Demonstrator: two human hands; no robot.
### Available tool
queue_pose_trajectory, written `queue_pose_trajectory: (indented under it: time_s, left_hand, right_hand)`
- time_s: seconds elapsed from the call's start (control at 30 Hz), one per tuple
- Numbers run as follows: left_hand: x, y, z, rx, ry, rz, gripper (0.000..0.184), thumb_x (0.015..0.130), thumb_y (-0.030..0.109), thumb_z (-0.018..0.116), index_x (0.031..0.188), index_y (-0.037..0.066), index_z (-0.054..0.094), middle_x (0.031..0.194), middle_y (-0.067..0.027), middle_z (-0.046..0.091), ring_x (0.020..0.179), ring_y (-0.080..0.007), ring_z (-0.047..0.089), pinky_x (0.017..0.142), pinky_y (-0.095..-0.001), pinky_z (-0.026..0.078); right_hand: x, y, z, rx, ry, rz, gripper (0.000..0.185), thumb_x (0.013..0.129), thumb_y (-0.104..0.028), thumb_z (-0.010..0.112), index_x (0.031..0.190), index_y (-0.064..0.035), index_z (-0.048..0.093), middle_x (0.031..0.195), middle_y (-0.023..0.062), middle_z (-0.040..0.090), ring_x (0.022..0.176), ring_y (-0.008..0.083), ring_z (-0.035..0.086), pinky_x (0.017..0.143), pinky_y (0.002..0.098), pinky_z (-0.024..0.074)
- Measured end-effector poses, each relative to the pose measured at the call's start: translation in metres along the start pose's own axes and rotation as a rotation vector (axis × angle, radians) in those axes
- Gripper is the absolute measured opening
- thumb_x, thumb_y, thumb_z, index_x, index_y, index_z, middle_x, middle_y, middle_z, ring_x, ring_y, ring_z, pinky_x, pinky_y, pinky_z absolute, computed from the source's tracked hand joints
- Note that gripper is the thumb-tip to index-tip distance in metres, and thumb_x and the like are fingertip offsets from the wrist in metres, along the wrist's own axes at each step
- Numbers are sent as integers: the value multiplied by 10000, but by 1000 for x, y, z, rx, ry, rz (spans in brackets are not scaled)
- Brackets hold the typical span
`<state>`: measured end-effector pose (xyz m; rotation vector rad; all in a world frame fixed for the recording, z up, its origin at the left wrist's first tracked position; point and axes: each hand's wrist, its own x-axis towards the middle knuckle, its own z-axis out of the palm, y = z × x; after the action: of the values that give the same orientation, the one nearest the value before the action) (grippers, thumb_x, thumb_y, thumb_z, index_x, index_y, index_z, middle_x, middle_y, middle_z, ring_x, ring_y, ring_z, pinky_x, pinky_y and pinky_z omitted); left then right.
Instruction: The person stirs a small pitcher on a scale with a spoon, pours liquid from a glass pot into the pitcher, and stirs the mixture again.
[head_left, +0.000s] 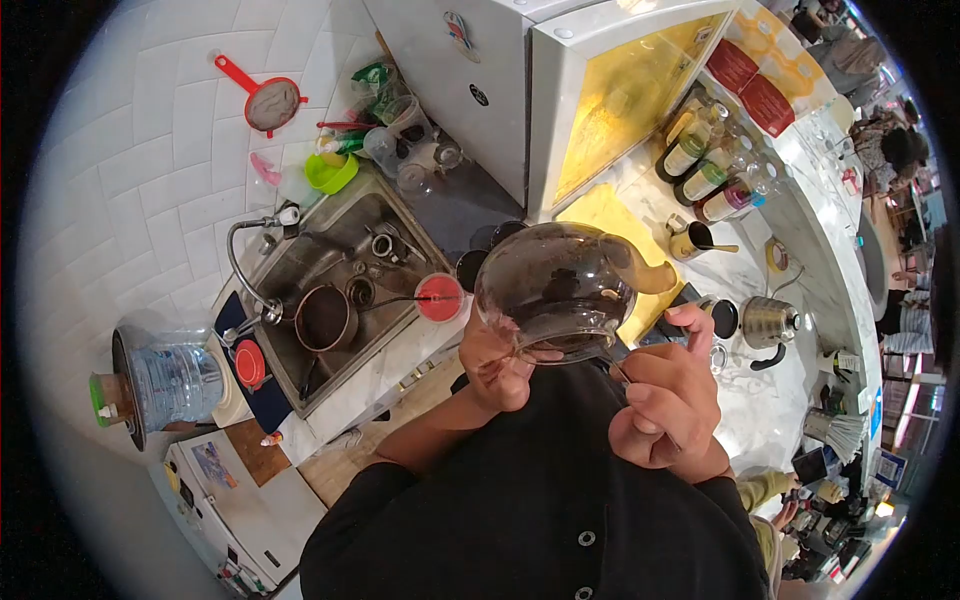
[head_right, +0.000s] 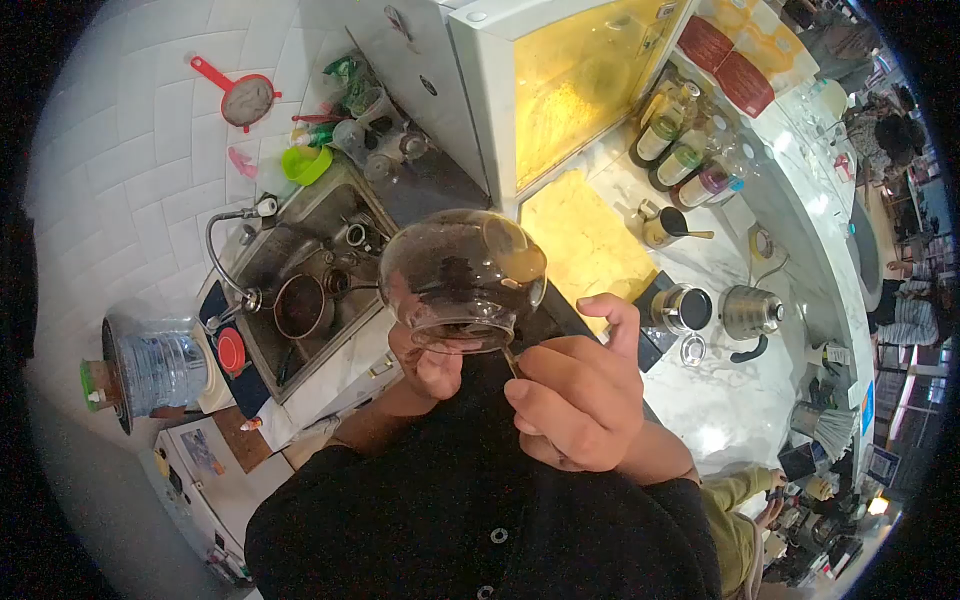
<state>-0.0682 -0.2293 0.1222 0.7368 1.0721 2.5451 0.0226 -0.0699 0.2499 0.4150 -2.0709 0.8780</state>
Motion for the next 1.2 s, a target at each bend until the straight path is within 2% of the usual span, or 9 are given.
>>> queue_pose_trajectory:
  time_s: [0.37, 0.43, 0.57, 0.67, 0.73, 0.77, 0.83, 0.93, 1.2]
  left_hand:
    - [-6, 3, -6, 70, -48, -16, 888, 899, 125, 617, 1525, -122, 37, 1496, -282, 393, 1193, -397, 646, 797, -392, 677]
    - [-14, -4, -8, -70, 26, -13, 890, 895, 118, 617, 1533, -115, 42, 1490, -282, 407, 1198, -392, 644, 803, -387, 673]
    - [-12, 3, -2, -43, 45, 11, 876, 896, 119, 618, 1534, -117, 67, 1492, -286, 413, 1203, -384, 642, 815, -378, 668]
    - [-10, 6, -5, 42, -28, 67, 840, 888, 114, 616, 1523, -133, 125, 1483, -284, 422, 1206, -372, 641, 829, -368, 663]
    - [-13, 7, -8, 64, -26, 25, 662, 882, 113, 615, 1418, -179, 359, 1489, -283, 410, 1234, -357, 625, 830, -358, 662]
    - [-14, 7, -7, 65, -24, 25, 662, 882, 113, 615, 1418, -179, 359, 1489, -283, 410, 1234, -357, 625, 830, -358, 662]
    - [-13, 7, -6, 151, -12, 99, 487, 881, 125, 615, 1235, -204, 549, 1484, -291, 414, 1262, -350, 602, 851, -363, 655]
    - [-6, 11, 4, 96, 20, 144, 401, 890, 141, 617, 1108, -196, 637, 1504, -293, 389, 1284, -361, 578, 883, -365, 636]
    - [-6, 4, -1, 84, -26, 190, 474, 889, 140, 615, 1211, -205, 573, 1540, -300, 328, 1312, -389, 548, 931, -395, 620]
  right_hand:
    - [-2, -4, -1, 33, 2, -25, 281, 829, -79, 712, 1099, -86, 634, 908, 78, 673, 678, 206, 655, 894, 559, 396]
    - [-4, -3, -3, 43, 25, -30, 271, 829, -78, 712, 1089, -88, 639, 907, 76, 672, 679, 205, 655, 897, 560, 397]
    - [-2, -5, -2, 37, -40, -3, 228, 842, -87, 704, 1063, -91, 648, 909, 69, 672, 698, 210, 662, 913, 568, 398]
    - [-5, -4, 1, 69, -26, -3, 214, 844, -87, 699, 1052, -90, 649, 908, 67, 672, 701, 212, 662, 918, 571, 400]
    - [-7, -4, 0, 89, 1, -9, 211, 843, -86, 697, 1049, -89, 648, 908, 68, 672, 699, 213, 660, 917, 571, 402]
    - [-7, -4, -1, 81, -1, -3, 220, 842, -83, 696, 1057, -88, 646, 907, 69, 672, 694, 213, 658, 914, 571, 405]
    - [-7, -3, -1, 71, -2, 1, 229, 841, -80, 695, 1064, -87, 643, 907, 70, 671, 689, 213, 655, 911, 571, 408]
    - [-8, -1, 3, 107, -4, 6, 253, 841, -74, 692, 1086, -89, 632, 902, 66, 665, 686, 213, 653, 908, 572, 411]
    - [-9, 0, 0, 89, -13, 19, 285, 824, -51, 676, 1099, -94, 619, 895, 63, 658, 675, 208, 652, 919, 575, 411]
